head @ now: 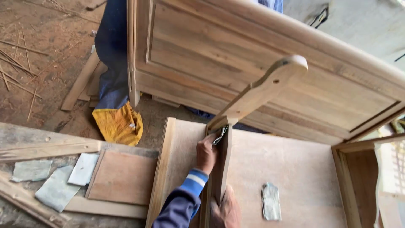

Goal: The person is sanding a wooden bed frame using sandpaper and a sanding block.

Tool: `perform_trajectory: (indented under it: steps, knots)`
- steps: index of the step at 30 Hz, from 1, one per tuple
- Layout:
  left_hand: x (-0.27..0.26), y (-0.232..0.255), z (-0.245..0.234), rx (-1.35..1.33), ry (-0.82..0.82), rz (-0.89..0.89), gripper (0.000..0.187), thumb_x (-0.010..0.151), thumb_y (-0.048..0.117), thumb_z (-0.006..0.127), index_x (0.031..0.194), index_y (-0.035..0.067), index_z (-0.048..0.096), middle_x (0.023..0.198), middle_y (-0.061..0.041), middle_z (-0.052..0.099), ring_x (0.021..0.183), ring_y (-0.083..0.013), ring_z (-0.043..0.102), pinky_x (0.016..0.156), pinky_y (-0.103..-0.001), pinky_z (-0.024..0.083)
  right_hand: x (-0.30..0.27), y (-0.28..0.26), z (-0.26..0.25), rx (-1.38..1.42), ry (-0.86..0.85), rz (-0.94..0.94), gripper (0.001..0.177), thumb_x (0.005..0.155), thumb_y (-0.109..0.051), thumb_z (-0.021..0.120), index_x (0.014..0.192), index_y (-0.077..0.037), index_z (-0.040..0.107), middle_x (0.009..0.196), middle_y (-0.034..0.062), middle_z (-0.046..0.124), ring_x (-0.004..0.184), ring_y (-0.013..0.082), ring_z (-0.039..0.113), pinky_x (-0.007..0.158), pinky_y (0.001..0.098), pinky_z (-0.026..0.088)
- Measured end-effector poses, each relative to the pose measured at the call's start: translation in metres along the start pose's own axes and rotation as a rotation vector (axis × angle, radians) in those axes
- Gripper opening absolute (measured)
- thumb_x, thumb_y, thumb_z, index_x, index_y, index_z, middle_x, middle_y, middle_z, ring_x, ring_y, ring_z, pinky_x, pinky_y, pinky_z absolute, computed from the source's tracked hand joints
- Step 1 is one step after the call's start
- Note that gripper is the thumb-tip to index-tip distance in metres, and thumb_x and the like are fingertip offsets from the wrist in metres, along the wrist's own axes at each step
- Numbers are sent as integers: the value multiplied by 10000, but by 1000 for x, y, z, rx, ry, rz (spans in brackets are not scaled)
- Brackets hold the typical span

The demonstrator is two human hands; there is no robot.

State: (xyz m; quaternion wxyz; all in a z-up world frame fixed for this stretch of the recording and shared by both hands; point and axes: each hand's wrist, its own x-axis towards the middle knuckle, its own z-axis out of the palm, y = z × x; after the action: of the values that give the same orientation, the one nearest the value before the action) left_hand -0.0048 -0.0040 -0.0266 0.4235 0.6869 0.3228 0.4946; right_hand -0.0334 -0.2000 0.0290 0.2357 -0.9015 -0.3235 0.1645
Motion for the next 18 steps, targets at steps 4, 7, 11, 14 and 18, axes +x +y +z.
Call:
perform_trajectory:
  steps: [4,7,11,14,18]
  knots:
    - [19,45,-8,-42,-22,-234,488,782,-158,544,1206,30,694,1115,-193,751,924,-300,788,825,-344,661,0,-26,-14,23,-72,122,433,797,-250,737,1148,-80,549,989,218,694,970,405,698,820,480,543]
    - [27,109,-29,-141,25,63,458,716,-181,580,1134,-59,720,1053,-263,743,969,-401,738,844,-429,609,-11,-27,-17,35,-100,266,505,788,-282,772,1212,-117,552,1016,220,719,1027,416,690,851,480,537]
    - [6,14,-4,-33,11,82,427,843,-163,543,1207,-5,702,1088,-234,762,946,-358,772,833,-393,641,-3,-29,-14,24,-73,102,491,764,-214,746,1188,-86,535,1002,209,691,970,417,693,806,487,540]
    - [-3,-8,11,30,-51,-110,407,874,-142,576,1219,39,695,1066,-214,770,930,-327,784,816,-371,656,0,-32,-18,23,-57,125,423,785,-213,732,1142,-81,547,983,211,698,964,414,699,810,485,542]
    - [11,65,23,-179,198,-71,370,901,-59,670,1232,101,710,1126,-188,790,846,-248,820,642,-294,662,-9,-26,-11,91,-25,167,399,772,-288,747,1087,-103,589,940,213,721,948,396,732,807,476,554]
